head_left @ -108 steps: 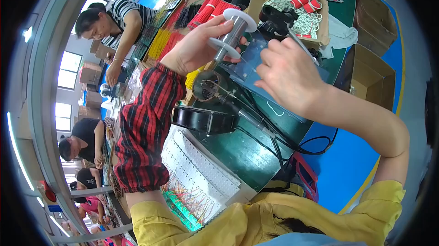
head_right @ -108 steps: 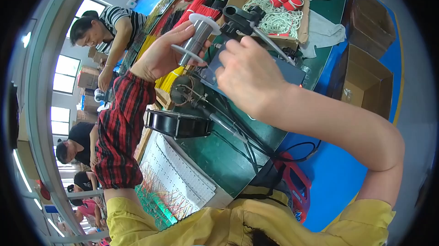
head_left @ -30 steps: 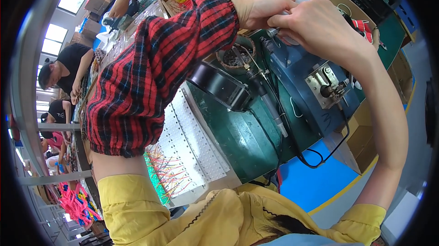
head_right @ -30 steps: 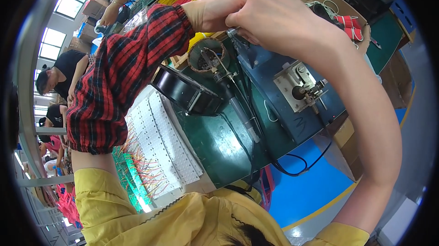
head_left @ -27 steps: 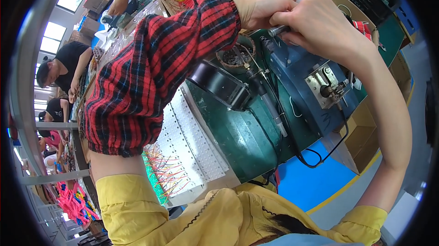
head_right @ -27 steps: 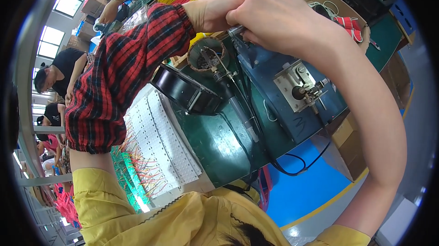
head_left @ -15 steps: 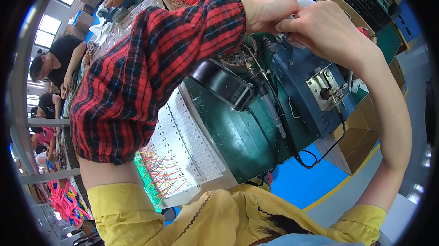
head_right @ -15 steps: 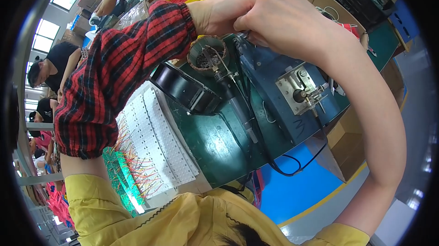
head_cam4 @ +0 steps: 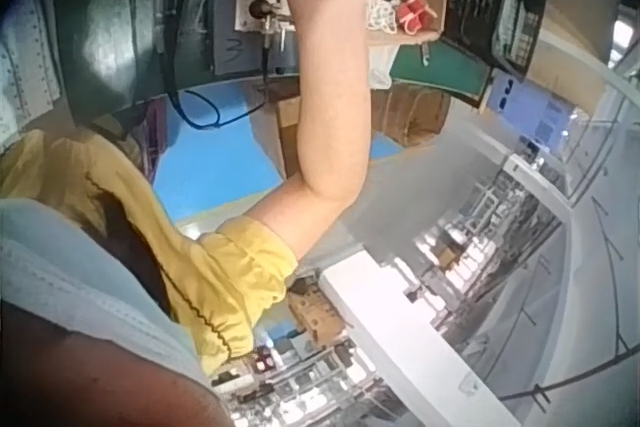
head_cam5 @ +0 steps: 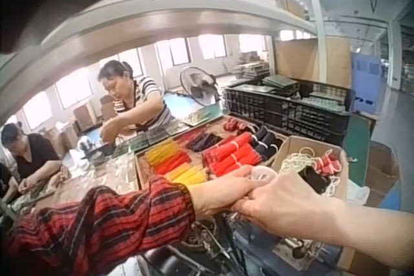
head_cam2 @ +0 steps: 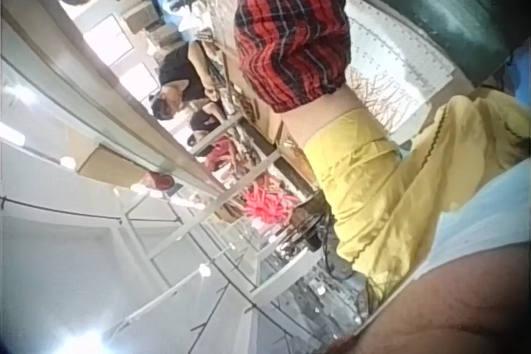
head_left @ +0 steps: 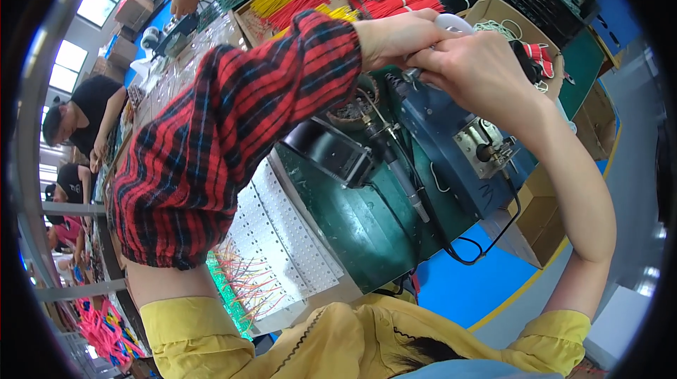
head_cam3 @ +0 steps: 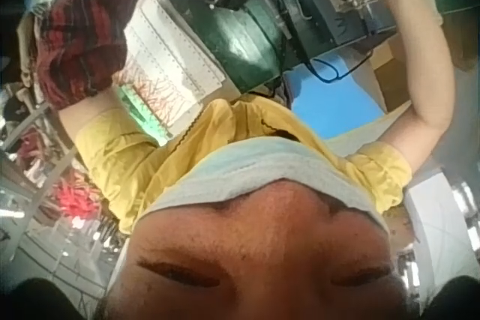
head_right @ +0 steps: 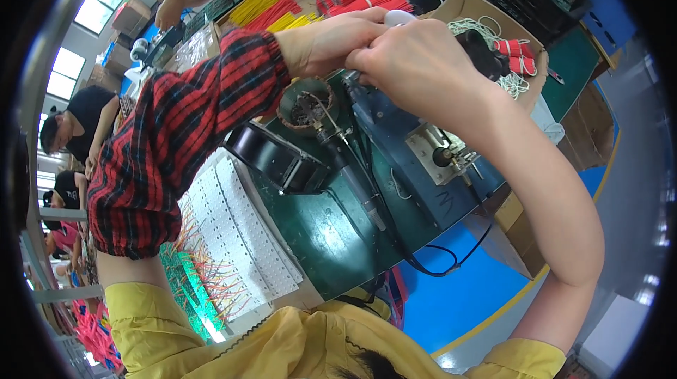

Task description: Soldering wires onto printed circuit boards at an assembly line station.

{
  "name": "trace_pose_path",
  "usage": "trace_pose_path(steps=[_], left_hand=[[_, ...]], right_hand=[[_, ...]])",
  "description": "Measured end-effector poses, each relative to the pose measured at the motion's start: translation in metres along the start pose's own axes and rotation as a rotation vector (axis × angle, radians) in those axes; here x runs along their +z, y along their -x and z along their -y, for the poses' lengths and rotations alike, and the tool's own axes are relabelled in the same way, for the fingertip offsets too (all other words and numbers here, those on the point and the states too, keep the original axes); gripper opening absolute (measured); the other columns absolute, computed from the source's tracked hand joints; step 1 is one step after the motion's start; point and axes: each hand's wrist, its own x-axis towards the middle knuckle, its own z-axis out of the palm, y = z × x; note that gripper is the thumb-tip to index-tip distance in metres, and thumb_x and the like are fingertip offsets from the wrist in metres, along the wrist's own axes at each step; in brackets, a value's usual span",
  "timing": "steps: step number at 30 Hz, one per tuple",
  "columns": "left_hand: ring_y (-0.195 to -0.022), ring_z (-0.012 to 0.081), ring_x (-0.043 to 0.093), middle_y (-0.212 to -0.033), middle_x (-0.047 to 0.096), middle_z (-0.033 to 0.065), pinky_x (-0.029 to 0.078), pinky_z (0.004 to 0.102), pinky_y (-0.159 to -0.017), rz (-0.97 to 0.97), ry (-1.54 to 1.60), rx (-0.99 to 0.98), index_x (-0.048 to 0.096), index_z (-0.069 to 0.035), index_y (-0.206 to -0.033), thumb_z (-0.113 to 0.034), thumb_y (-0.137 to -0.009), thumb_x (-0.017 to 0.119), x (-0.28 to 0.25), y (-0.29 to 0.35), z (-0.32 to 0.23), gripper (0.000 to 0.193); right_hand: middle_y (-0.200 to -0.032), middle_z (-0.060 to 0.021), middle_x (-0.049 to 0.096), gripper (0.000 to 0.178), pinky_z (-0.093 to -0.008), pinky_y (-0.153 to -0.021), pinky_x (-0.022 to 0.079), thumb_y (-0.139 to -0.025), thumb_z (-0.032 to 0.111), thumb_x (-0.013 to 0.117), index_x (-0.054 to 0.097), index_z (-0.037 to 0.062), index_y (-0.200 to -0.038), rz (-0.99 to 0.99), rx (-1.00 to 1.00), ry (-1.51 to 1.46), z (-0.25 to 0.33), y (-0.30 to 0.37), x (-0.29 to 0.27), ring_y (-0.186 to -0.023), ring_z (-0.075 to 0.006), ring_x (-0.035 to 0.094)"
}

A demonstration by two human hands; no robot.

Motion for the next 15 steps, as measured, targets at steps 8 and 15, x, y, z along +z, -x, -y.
trace_pose_path(steps=[8,15], left_hand=[[-0.084,0.0115,0.058,-0.1,0.057,0.0079,0.049,0.024,-0.068,-0.078,-0.073,0.04,0.044,-0.004,-0.118,-0.024,-0.086,0.056,0.003,0.006,0.009,0.04],[-0.098,0.009,0.05,-0.104,0.055,0.0032,0.04,0.0245,-0.084,-0.024,-0.06,-0.036,0.047,-0.009,-0.116,-0.024,-0.089,0.051,0.012,0.011,-0.004,0.03]], right_hand=[[-0.06,-0.0061,0.058,0.008,-0.0317,-0.053,0.048,-0.067,0.01,0.058,0.063,0.0127,-0.074,-0.064,-0.096,0.048,0.0,0.005,0.007,-0.061,-0.0215,0.062],[-0.056,-0.0074,0.057,0.01,-0.0302,-0.051,0.048,-0.067,0.006,0.056,0.06,0.0093,-0.076,-0.058,-0.027,0.107,0.012,0.01,-0.001,-0.057,-0.0205,0.061]])
